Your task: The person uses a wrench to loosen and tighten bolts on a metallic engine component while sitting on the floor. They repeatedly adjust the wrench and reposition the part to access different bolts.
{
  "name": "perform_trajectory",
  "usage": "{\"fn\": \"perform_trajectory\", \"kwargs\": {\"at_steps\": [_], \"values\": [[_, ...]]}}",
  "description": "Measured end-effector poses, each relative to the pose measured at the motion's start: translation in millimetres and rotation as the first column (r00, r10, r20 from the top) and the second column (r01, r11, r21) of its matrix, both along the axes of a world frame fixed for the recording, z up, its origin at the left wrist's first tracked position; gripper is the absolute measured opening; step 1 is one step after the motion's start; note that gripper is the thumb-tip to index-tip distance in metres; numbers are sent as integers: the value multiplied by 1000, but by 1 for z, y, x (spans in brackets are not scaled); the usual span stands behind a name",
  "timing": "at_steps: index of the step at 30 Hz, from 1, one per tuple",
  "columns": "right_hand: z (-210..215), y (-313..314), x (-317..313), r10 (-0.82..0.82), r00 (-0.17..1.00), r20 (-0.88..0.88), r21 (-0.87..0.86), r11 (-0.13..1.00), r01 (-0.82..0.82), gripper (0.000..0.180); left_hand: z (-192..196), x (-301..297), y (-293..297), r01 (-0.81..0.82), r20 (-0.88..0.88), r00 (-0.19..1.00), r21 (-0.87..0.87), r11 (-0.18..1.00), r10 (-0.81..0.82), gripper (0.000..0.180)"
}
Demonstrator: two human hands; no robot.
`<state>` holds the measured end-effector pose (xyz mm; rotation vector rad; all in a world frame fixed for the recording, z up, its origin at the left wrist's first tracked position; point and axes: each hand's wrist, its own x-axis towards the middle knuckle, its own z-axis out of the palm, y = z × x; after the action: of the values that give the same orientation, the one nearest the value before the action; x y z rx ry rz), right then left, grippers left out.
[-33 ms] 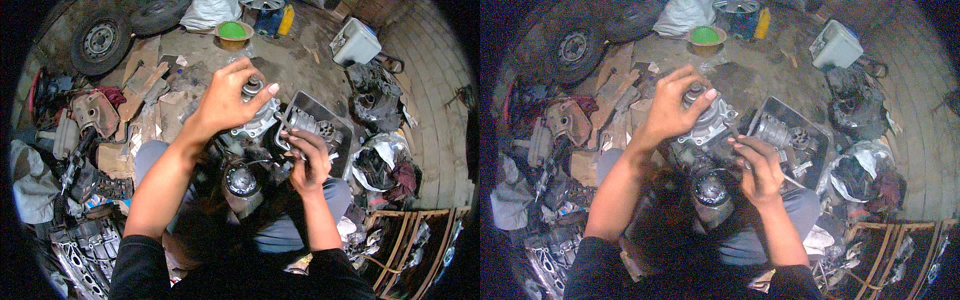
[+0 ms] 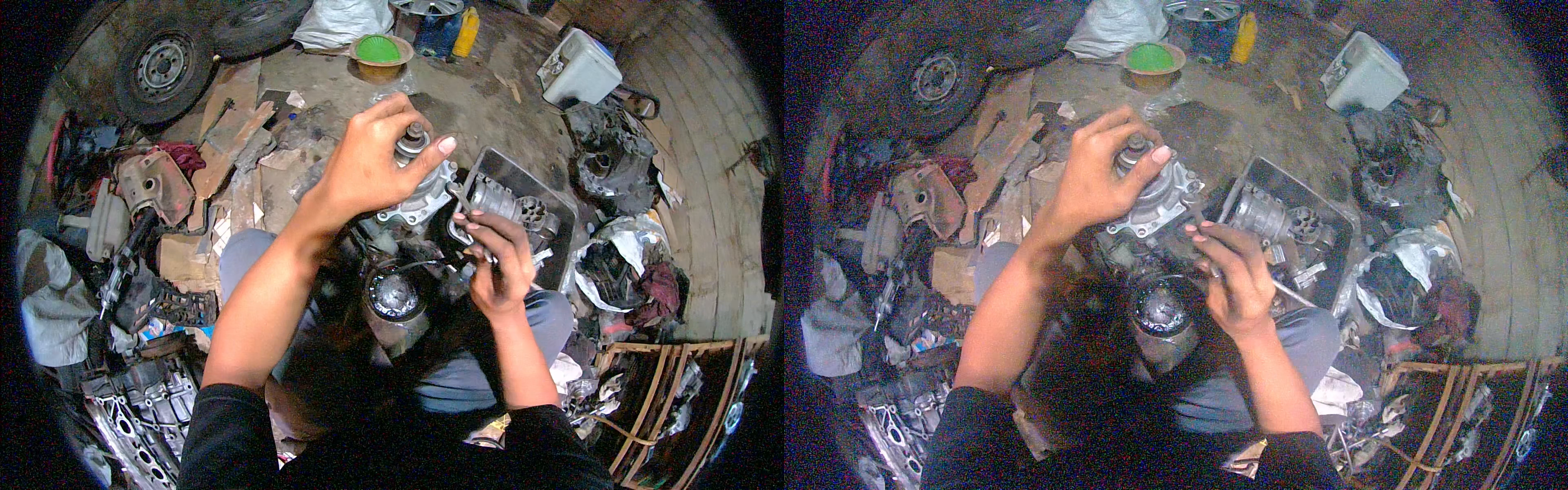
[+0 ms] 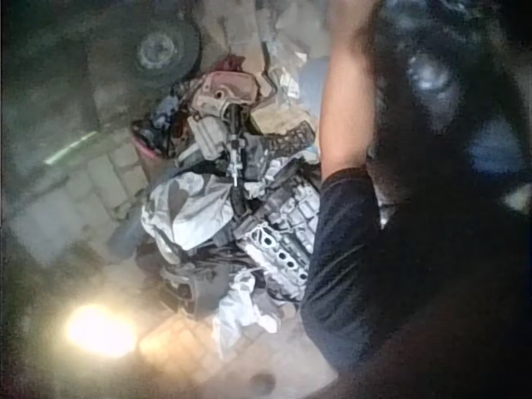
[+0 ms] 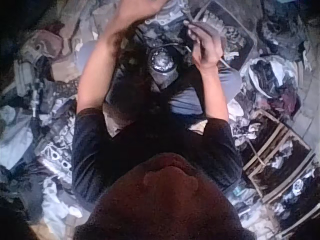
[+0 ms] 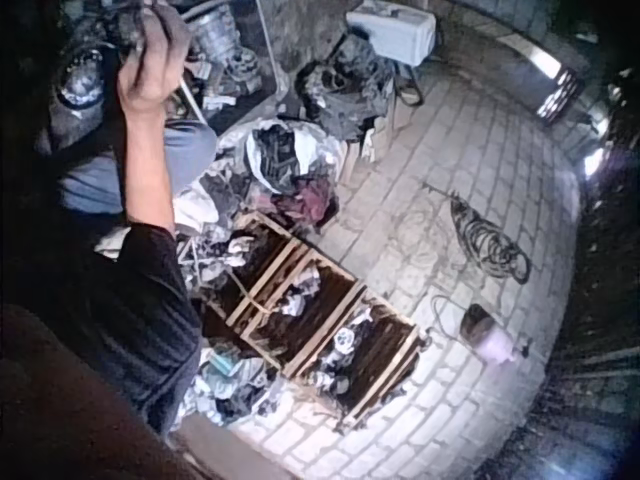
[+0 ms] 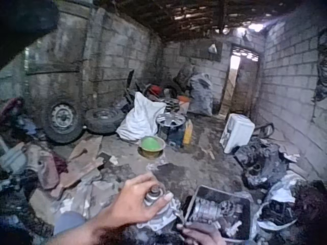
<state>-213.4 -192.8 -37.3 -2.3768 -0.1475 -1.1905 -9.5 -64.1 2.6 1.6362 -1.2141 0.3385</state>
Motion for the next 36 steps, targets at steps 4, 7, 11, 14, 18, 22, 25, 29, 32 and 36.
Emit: {"fn": "perform_trajectory", "kwargs": {"at_steps": [4, 7, 11, 14, 18, 22, 25, 29, 32, 36], "values": [[-6, 8, -2, -25, 1000, 9, -41, 999, 26, 42, 2, -2, 1, -2, 0, 1000, 11, 1000, 2, 38], [-15, 13, -3, -6, 999, -38, -67, 998, 3, 43, 2, -2, 1, -10, -1, 1000, 13, 1000, 10, 39], [-29, 19, -2, 25, 997, -78, -80, 996, -31, 44, 2, -2, 1, -9, 13, 1000, 9, 1000, 9, 39], [-30, 18, 0, 43, 995, -87, -121, 991, -53, 45, 1, -2, 0, -10, 15, 1000, 0, 1000, 10, 39], [-26, 20, 0, 12, 997, -72, -78, 997, -18, 47, 0, -3, 0, -16, 12, 1000, 17, 1000, 15, 40], [-22, 20, -2, 4, 1000, -28, 28, 1000, -3, 38, -1, -1, -1, -14, 27, 1000, 5, 1000, 14, 39], [-25, 24, 3, -9, 1000, 0, -17, 1000, 9, 39, 0, -2, -1, -13, 28, 1000, -12, 1000, 14, 38], [-24, 36, 11, -49, 998, 37, -27, 998, 50, 42, 2, -4, 0, -6, 23, 1000, 22, 1000, 6, 28], [-24, 42, 16, -77, 995, 67, -11, 997, 77, 45, 0, -4, -1, 0, 17, 1000, -9, 1000, 0, 27], [-23, 42, 15, -77, 996, 53, 15, 997, 77, 44, 2, -3, -1, -6, 33, 999, -16, 1000, 7, 35]]}}
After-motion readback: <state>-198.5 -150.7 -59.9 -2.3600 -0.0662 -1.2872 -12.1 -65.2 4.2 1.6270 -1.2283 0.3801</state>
